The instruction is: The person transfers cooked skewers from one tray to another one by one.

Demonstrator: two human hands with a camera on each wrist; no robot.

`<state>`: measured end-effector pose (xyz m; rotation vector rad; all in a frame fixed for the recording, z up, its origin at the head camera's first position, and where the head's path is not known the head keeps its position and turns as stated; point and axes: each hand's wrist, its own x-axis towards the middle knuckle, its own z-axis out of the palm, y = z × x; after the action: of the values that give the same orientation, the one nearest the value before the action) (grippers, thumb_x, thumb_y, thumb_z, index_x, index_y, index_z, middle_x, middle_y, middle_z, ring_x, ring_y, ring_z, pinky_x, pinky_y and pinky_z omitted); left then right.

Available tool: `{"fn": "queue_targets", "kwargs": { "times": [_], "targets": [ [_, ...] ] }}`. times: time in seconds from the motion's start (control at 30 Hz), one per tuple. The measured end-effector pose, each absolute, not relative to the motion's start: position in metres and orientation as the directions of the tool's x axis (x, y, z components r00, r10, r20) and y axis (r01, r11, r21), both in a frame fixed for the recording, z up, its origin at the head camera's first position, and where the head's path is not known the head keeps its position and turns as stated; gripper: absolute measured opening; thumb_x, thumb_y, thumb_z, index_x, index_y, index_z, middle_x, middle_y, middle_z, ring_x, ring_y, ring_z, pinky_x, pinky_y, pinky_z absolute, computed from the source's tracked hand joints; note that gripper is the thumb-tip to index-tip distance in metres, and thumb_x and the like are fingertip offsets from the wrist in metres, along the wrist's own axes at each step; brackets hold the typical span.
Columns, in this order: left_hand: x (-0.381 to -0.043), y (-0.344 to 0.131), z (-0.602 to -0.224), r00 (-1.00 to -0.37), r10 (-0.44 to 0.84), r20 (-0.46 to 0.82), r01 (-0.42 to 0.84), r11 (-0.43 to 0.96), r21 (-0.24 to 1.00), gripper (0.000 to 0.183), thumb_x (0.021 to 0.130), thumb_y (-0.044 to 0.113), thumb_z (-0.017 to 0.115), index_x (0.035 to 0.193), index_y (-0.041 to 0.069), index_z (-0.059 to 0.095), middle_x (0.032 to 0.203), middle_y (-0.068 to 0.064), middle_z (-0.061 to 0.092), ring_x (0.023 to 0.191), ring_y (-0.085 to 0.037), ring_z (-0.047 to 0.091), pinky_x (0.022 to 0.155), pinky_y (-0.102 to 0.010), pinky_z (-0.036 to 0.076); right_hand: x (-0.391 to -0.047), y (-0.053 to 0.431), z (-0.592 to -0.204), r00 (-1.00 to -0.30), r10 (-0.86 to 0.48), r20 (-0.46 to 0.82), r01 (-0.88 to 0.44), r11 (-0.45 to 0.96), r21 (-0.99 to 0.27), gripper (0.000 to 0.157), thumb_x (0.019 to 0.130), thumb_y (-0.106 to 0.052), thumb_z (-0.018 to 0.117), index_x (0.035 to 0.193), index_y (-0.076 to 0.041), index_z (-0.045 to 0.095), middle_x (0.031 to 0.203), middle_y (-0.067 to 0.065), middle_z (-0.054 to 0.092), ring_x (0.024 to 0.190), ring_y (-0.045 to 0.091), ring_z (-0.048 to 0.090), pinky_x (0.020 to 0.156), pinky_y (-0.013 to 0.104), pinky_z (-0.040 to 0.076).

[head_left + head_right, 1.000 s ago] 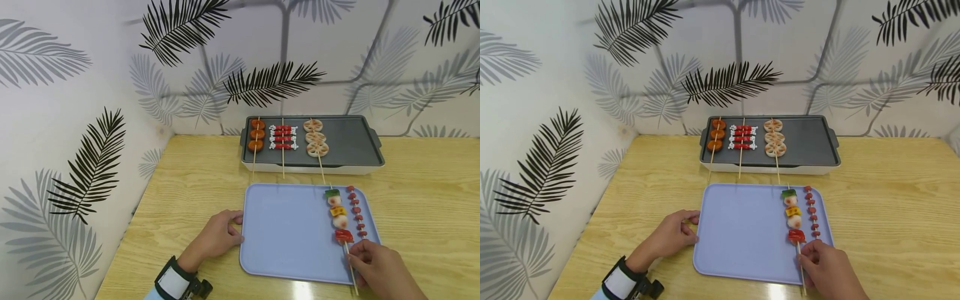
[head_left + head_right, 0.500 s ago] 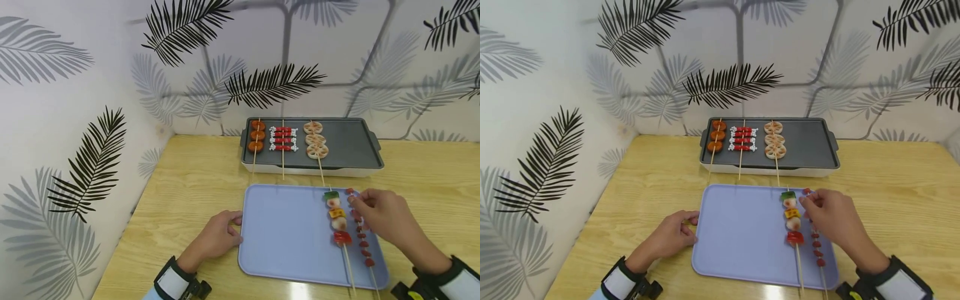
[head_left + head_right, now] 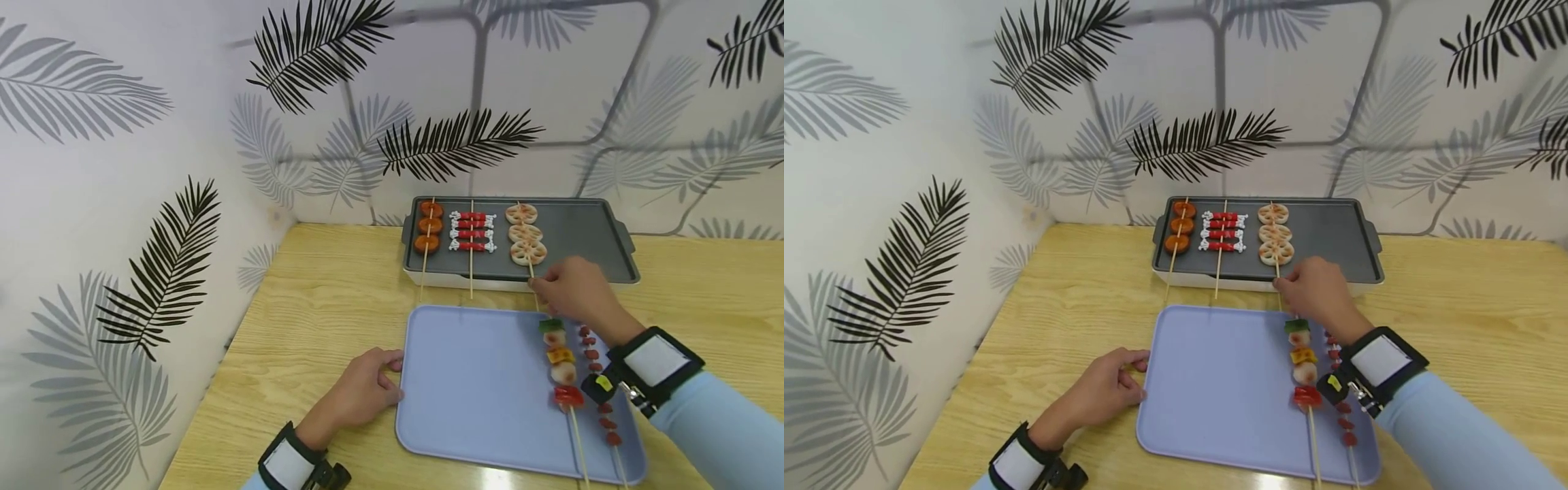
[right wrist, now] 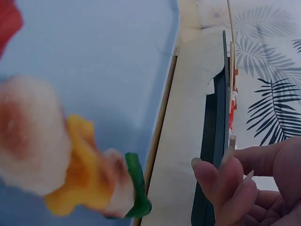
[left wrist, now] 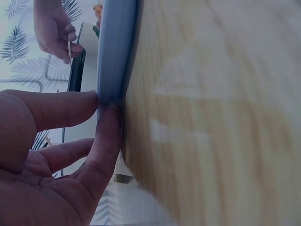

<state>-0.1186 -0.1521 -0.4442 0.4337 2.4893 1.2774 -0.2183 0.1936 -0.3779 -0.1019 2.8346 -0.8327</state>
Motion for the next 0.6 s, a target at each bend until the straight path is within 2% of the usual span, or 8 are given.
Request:
{"fn": "queue_targets", "kwargs": {
  "times": [0.07, 0.17, 0.4, 0.6],
  "targets": [
    [-0.119, -0.153, -0.444, -0.905, 0.405, -0.133, 0.131, 0.561, 0.818, 0.059, 0.081, -0.005, 0.072, 0.135, -0.011, 0.05, 0.11, -0.012, 0.059, 0.08, -0.013, 0.065, 0.066, -0.023, 0.053, -0.223, 0.191, -0.378, -0.975, -0.118, -0.19, 0.005, 0.839, -0.544, 0.042, 0.097, -0.028, 0.057, 0.063, -0.007, 0.069, 0.055, 0.0, 0.055, 0.054, 0.018, 0.05, 0.052, 0.03, 0.035],
    [-0.119, -0.153, -0.443, -0.901, 0.412, -0.134, 0.138, 0.566, 0.813, 0.059, 0.082, -0.004, 0.072, 0.135, -0.011, 0.05, 0.11, -0.013, 0.059, 0.08, -0.012, 0.065, 0.066, -0.023, 0.052, -0.228, 0.188, -0.377, -0.969, -0.11, -0.221, 0.041, 0.812, -0.582, 0.039, 0.096, -0.024, 0.057, 0.062, -0.006, 0.068, 0.055, 0.0, 0.055, 0.054, 0.018, 0.05, 0.054, 0.03, 0.037],
    [-0.12, -0.153, -0.443, -0.901, 0.413, -0.131, 0.142, 0.569, 0.81, 0.059, 0.082, -0.003, 0.073, 0.136, -0.011, 0.049, 0.11, -0.013, 0.059, 0.079, -0.012, 0.064, 0.066, -0.023, 0.052, -0.233, 0.182, -0.374, -0.955, -0.105, -0.277, 0.116, 0.729, -0.675, 0.028, 0.096, -0.014, 0.058, 0.082, 0.005, 0.072, 0.064, 0.002, 0.064, 0.061, 0.016, 0.06, 0.06, 0.031, 0.054],
    [-0.121, -0.153, -0.445, -0.902, 0.409, -0.142, 0.133, 0.574, 0.808, 0.059, 0.082, -0.003, 0.073, 0.136, -0.01, 0.05, 0.111, -0.011, 0.06, 0.079, -0.011, 0.063, 0.066, -0.023, 0.052, -0.23, 0.181, -0.376, -0.954, -0.083, -0.287, 0.141, 0.724, -0.675, 0.028, 0.097, -0.016, 0.055, 0.085, 0.004, 0.071, 0.066, 0.003, 0.064, 0.065, 0.019, 0.058, 0.06, 0.03, 0.047]
  ]
}}
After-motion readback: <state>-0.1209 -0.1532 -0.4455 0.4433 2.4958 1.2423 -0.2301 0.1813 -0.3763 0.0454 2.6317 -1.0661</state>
